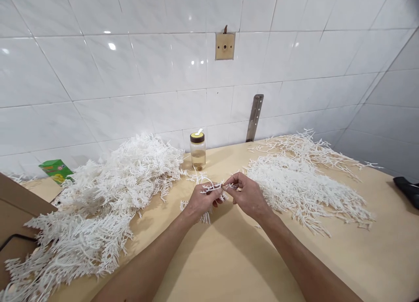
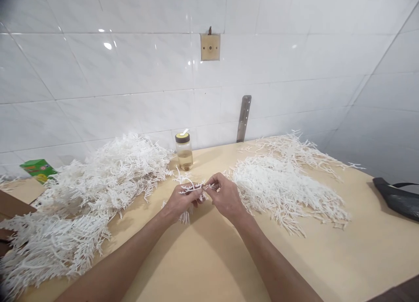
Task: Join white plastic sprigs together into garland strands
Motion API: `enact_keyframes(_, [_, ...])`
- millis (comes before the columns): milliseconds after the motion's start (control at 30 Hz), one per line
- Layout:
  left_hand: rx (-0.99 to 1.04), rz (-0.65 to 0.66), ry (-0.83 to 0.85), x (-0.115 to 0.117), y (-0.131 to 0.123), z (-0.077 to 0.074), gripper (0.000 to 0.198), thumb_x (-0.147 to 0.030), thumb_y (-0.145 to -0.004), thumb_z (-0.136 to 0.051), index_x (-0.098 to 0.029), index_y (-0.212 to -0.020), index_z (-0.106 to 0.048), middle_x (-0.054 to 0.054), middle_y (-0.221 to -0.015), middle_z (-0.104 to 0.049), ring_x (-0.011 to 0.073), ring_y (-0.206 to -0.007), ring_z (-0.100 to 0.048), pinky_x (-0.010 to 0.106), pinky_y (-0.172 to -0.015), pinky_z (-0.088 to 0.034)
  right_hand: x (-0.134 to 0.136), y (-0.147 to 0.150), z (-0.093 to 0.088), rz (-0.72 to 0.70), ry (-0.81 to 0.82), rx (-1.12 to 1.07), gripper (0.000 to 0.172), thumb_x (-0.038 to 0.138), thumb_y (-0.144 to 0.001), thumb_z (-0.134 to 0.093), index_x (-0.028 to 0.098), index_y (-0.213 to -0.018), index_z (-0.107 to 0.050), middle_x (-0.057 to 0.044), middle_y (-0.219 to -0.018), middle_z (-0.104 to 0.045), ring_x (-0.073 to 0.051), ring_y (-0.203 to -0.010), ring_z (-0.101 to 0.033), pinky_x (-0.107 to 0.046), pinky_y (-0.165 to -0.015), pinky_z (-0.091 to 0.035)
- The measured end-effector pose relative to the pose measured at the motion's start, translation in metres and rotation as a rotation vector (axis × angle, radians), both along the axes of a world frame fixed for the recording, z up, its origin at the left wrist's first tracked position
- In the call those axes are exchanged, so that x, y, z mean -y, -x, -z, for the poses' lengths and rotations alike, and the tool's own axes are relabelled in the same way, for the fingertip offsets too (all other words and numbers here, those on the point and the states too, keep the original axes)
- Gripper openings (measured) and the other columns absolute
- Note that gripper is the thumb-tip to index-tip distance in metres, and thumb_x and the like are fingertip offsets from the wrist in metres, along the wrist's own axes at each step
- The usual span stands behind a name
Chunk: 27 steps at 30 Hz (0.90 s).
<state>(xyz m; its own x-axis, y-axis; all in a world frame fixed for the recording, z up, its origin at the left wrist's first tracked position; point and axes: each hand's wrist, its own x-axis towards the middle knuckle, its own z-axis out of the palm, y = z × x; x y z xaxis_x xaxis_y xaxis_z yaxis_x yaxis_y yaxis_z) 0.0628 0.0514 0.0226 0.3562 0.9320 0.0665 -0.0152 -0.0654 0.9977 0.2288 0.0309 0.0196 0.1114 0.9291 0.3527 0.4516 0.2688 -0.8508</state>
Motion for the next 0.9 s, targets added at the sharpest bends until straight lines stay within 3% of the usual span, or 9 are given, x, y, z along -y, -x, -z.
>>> enact_keyframes(100, [-0.002, -0.007, -0.017, 0.000, -0.002, 0.002, 0.040, -0.051, -0.073, -0.072, -0.012, -0.078, -0.071, 0.007, -0.065, -0.065, 0.0144, -0.056, -0.058, 0.025, -0.051, -0.046, 0.000, 0.001, 0.001, -0.028, -0.011, -0.003, 0.021, 0.041, -0.079, -0.064, 0.020, -0.082, -0.062, -0.003, -0.072, -0.061, -0.014, -0.060, -0.056, -0.023, -0.044, -0.049])
enact_keyframes(233, [0.001, -0.113, -0.036, -0.004, -0.002, 0.005, 0.038, -0.050, -0.069, -0.074, -0.013, -0.067, -0.067, 0.003, -0.060, -0.060, 0.0120, -0.050, -0.053, 0.026, -0.049, -0.045, -0.001, -0.002, 0.001, -0.072, 0.014, -0.033, 0.024, 0.042, -0.077, -0.066, 0.019, -0.086, -0.062, -0.003, -0.074, -0.060, -0.013, -0.059, -0.055, -0.024, -0.044, -0.051])
enact_keyframes(400, [0.027, -0.241, 0.000, -0.010, 0.000, 0.010, 0.037, -0.049, -0.067, -0.075, -0.014, -0.062, -0.063, 0.000, -0.052, -0.056, 0.0108, -0.046, -0.050, 0.024, -0.046, -0.043, -0.001, -0.009, -0.003, -0.122, 0.077, -0.132, 0.032, 0.042, -0.076, -0.065, 0.019, -0.099, -0.062, -0.006, -0.095, -0.065, -0.015, -0.069, -0.061, -0.027, -0.051, -0.057])
enact_keyframes(533, [0.030, -0.240, -0.007, -0.009, -0.002, 0.009, 0.035, -0.047, -0.069, -0.074, -0.014, -0.064, -0.064, 0.000, -0.051, -0.056, 0.0107, -0.047, -0.051, 0.023, -0.046, -0.043, 0.000, -0.013, -0.009, -0.068, 0.167, -0.161, 0.038, 0.053, -0.083, -0.057, 0.017, -0.092, -0.067, -0.002, -0.078, -0.062, -0.012, -0.057, -0.061, -0.027, -0.055, -0.056])
enact_keyframes(700, [0.009, -0.235, -0.035, -0.003, -0.004, 0.004, 0.034, -0.047, -0.069, -0.073, -0.014, -0.068, -0.067, -0.001, -0.050, -0.054, 0.0108, -0.046, -0.050, 0.022, -0.045, -0.042, 0.000, -0.011, -0.005, -0.131, 0.263, -0.109, 0.049, 0.061, -0.083, -0.054, 0.015, -0.071, -0.064, 0.000, -0.067, -0.058, -0.012, -0.049, -0.061, -0.023, -0.044, -0.045])
enact_keyframes(900, [-0.038, -0.214, -0.130, -0.003, -0.003, 0.007, 0.034, -0.048, -0.073, -0.070, -0.015, -0.082, -0.073, -0.001, -0.056, -0.057, 0.0112, -0.049, -0.050, 0.023, -0.049, -0.041, 0.001, -0.007, -0.005, -0.218, 0.305, -0.115, 0.035, 0.052, -0.078, -0.063, 0.017, -0.076, -0.067, 0.001, -0.065, -0.058, -0.012, -0.052, -0.058, -0.022, -0.046, -0.048])
